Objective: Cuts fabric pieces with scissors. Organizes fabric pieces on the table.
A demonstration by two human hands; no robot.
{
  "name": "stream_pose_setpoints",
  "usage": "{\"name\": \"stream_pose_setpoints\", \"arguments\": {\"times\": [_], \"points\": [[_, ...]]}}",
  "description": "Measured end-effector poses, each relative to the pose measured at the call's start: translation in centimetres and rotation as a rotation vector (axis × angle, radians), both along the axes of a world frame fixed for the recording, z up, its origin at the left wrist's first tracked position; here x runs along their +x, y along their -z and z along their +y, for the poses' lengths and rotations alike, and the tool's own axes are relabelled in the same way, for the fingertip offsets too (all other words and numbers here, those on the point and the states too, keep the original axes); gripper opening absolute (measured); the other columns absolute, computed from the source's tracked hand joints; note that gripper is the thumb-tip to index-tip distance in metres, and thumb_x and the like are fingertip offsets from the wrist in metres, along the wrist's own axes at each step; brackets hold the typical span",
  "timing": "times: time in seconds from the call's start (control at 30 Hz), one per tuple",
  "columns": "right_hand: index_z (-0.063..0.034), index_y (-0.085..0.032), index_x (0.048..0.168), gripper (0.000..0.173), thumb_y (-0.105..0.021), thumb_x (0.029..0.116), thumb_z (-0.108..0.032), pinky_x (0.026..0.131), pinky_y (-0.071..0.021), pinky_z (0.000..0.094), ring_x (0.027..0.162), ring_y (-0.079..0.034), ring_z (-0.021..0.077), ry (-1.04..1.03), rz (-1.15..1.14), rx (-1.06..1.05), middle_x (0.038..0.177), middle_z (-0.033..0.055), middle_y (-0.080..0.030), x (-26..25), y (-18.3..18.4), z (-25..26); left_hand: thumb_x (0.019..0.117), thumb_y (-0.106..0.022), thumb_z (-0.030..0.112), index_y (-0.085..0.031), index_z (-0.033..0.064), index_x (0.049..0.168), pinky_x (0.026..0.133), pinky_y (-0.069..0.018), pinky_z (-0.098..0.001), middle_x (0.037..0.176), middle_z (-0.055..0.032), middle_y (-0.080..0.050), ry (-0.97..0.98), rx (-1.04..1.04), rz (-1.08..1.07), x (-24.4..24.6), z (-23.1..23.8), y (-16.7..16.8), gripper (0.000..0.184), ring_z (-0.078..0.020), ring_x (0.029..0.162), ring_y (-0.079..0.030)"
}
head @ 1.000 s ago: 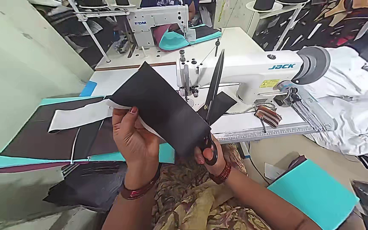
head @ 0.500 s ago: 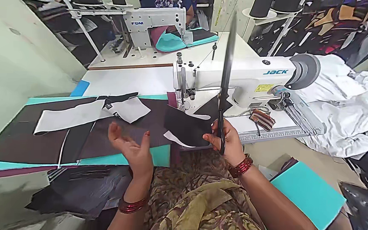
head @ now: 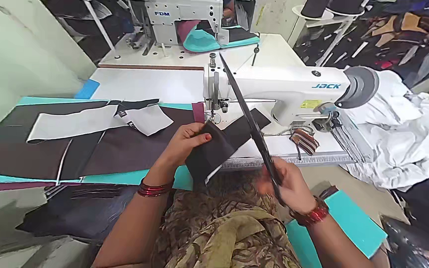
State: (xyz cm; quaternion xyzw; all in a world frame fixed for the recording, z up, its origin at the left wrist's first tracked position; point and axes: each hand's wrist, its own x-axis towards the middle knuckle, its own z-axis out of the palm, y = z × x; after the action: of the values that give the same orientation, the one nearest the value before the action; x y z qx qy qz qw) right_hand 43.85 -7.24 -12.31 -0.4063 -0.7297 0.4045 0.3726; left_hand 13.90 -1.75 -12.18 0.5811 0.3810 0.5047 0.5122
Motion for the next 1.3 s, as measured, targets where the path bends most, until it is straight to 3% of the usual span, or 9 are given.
{"name": "stream_pose_setpoints", "arguments": {"times": [0.1,0.27,0.33,0.47,0.73,0.83,0.97,1.17,1.3], "points": [[-0.0190,-0.065,0.097,0.041,-0.078,0.0792,-0.054,0.048,-0.0482,0.0141,0.054,-0.058,-0.0069,-0.222,0.112,-0.346,0.066,-0.0165,-0.063,3.3,1.6,-1.9,0.0965,-0.056,0.003,-0.073,0.0146,0.097,0.074,-0.0605,-0.0234,0.087,0.0056,-0.075,-0.133,-0.058,-0.145,-2.2,1.4,1.1,0.021,-0.0025,0.078,-0.070],[-0.0206,-0.064,0.106,0.059,-0.069,0.0792,-0.074,0.051,-0.0422,0.0121,0.058,-0.054,-0.0059,-0.549,0.224,-0.734,0.073,-0.0145,-0.062,6.0,5.6,-3.7,0.0987,-0.053,0.005,-0.072,0.0154,0.099,0.075,-0.0601,-0.0231,0.088,0.0050,-0.076,-0.158,-0.062,-0.293,-3.4,2.5,2.3,0.022,-0.0024,0.079,-0.071],[-0.0175,-0.062,0.109,0.067,-0.064,0.0801,-0.078,0.054,-0.0428,0.0123,0.062,-0.055,-0.0047,-0.643,0.277,-0.748,0.076,-0.0123,-0.061,6.2,6.5,-3.7,0.0985,-0.053,0.005,-0.072,0.0160,0.097,0.074,-0.0598,-0.0221,0.087,0.0053,-0.076,-0.159,-0.058,-0.303,-3.1,2.8,2.6,0.022,-0.0020,0.077,-0.070],[-0.0175,-0.060,0.111,0.067,-0.062,0.0826,-0.078,0.056,-0.0430,0.0116,0.065,-0.055,-0.0049,-0.740,0.319,-0.755,0.079,-0.0118,-0.060,6.6,6.5,-3.2,0.1014,-0.053,0.008,-0.072,0.0174,0.099,0.070,-0.0600,-0.0212,0.087,0.0051,-0.075,-0.159,-0.058,-0.352,-3.0,2.7,2.9,0.021,-0.0018,0.076,-0.070],[-0.0180,-0.060,0.113,0.067,-0.064,0.0820,-0.077,0.056,-0.0461,0.0118,0.066,-0.059,-0.0042,-0.766,0.327,-0.766,0.080,-0.0116,-0.063,6.8,6.2,-2.4,0.0983,-0.058,0.007,-0.073,0.0176,0.097,0.069,-0.0596,-0.0197,0.084,0.0069,-0.076,-0.107,-0.018,-0.238,-3.2,2.3,2.9,0.019,-0.0005,0.074,-0.070],[-0.0172,-0.062,0.106,0.074,-0.063,0.0746,-0.084,0.052,-0.0441,0.0124,0.060,-0.058,-0.0047,-0.695,0.280,-0.754,0.074,-0.0132,-0.063,6.1,5.5,-2.4,0.0958,-0.062,0.008,-0.073,0.0172,0.094,0.067,-0.0582,-0.0182,0.083,0.0098,-0.074,0.017,0.034,-0.072,-2.8,2.2,2.7,0.014,0.0020,0.073,-0.068],[-0.0169,-0.058,0.115,0.072,-0.061,0.0812,-0.080,0.059,-0.0483,0.0118,0.072,-0.061,-0.0027,-0.801,0.390,-0.828,0.086,-0.0093,-0.063,5.9,6.6,-2.1,0.0944,-0.064,0.003,-0.073,0.0105,0.090,0.068,-0.0564,-0.0166,0.080,0.0087,-0.072,0.180,0.094,0.123,-1.0,2.0,2.5,0.012,0.0027,0.072,-0.066],[-0.0207,-0.061,0.096,0.045,-0.061,0.0914,-0.066,0.046,-0.0457,0.0112,0.053,-0.058,-0.0049,-0.707,0.430,-0.865,0.069,-0.0114,-0.062,5.4,5.6,-3.3,0.0940,-0.064,0.002,-0.072,0.0081,0.089,0.066,-0.0545,-0.0151,0.078,0.0082,-0.070,0.153,0.115,0.194,-1.0,2.0,2.7,0.012,0.0035,0.071,-0.065],[-0.0200,-0.061,0.095,0.044,-0.061,0.0934,-0.063,0.044,-0.0454,0.0119,0.050,-0.057,-0.0047,-0.679,0.433,-0.847,0.067,-0.0109,-0.062,5.6,6.1,-3.7,0.0931,-0.065,-0.001,-0.073,0.0080,0.088,0.066,-0.0540,-0.0141,0.077,0.0089,-0.071,0.168,0.095,0.190,-1.0,2.1,2.9,0.013,0.0046,0.070,-0.064]]}}
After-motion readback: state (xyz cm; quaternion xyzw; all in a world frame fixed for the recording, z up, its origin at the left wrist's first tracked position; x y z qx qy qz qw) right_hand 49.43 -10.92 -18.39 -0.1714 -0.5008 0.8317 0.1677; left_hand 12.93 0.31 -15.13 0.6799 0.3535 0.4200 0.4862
